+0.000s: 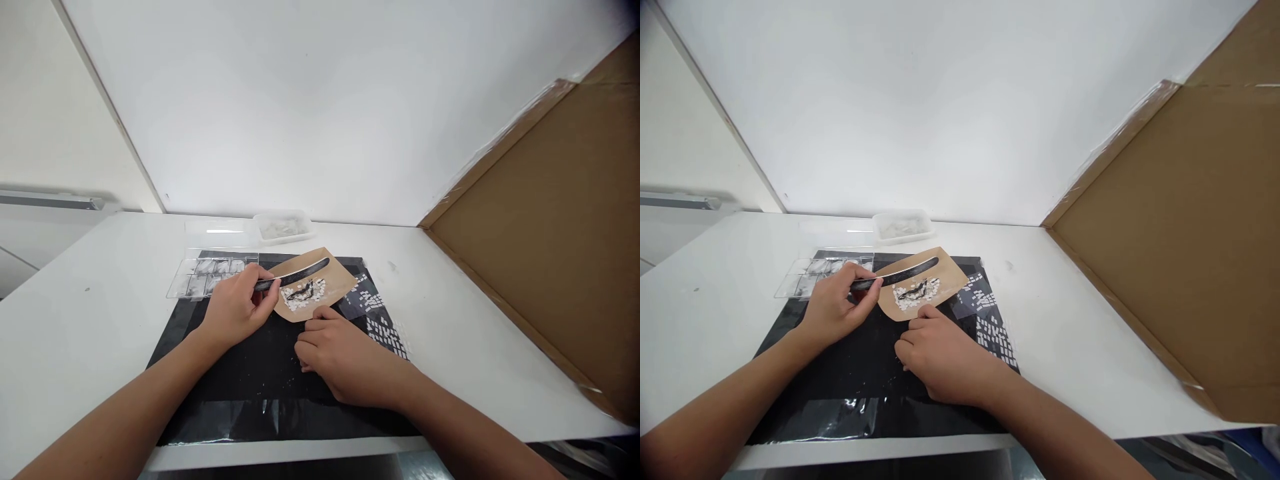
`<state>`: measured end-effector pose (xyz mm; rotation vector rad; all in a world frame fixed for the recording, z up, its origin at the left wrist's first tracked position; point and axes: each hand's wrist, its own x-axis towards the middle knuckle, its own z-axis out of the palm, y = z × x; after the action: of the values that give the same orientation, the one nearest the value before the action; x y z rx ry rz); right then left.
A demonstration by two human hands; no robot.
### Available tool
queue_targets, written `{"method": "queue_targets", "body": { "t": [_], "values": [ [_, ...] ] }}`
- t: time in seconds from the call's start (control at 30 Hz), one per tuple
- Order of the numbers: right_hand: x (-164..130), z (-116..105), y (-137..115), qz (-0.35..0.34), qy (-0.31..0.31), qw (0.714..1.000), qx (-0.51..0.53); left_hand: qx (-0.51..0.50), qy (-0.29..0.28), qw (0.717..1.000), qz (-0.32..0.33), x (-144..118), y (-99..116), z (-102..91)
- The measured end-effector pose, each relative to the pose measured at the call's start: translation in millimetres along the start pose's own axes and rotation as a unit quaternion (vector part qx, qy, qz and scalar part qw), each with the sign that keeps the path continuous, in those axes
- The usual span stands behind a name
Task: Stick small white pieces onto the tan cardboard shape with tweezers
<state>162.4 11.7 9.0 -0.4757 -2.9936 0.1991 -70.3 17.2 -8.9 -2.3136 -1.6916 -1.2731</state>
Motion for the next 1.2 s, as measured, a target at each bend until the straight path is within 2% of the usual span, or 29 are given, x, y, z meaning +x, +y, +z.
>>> {"method": "queue_targets", "body": {
  "t": [0.33,0.7,1.07,1.13,1.2],
  "values": [
    [-5.8,-1.9,5.6,0.020,-0.018,0.997,0.066,0.001,-0.002,1.000,0.004,-0.1,-0.3,0.1],
    [0.9,2.2,5.8,0.003,-0.018,1.000,0.010,0.003,0.001,1.000,0.014,-0.6,-1.1,1.0],
    [11.9,20.0,3.9,0.004,0.047,0.997,-0.065,0.004,0.005,1.000,0.019,-0.4,-0.7,0.8],
    [11.6,18.4,5.4,0.008,0.053,0.997,-0.048,0.005,0.009,1.000,0.022,-0.4,-0.3,0.5],
    [9.0,12.6,7.3,0.018,0.053,0.998,0.016,0.004,0.012,1.000,0.024,-0.4,0.0,0.1]
  ]
}}
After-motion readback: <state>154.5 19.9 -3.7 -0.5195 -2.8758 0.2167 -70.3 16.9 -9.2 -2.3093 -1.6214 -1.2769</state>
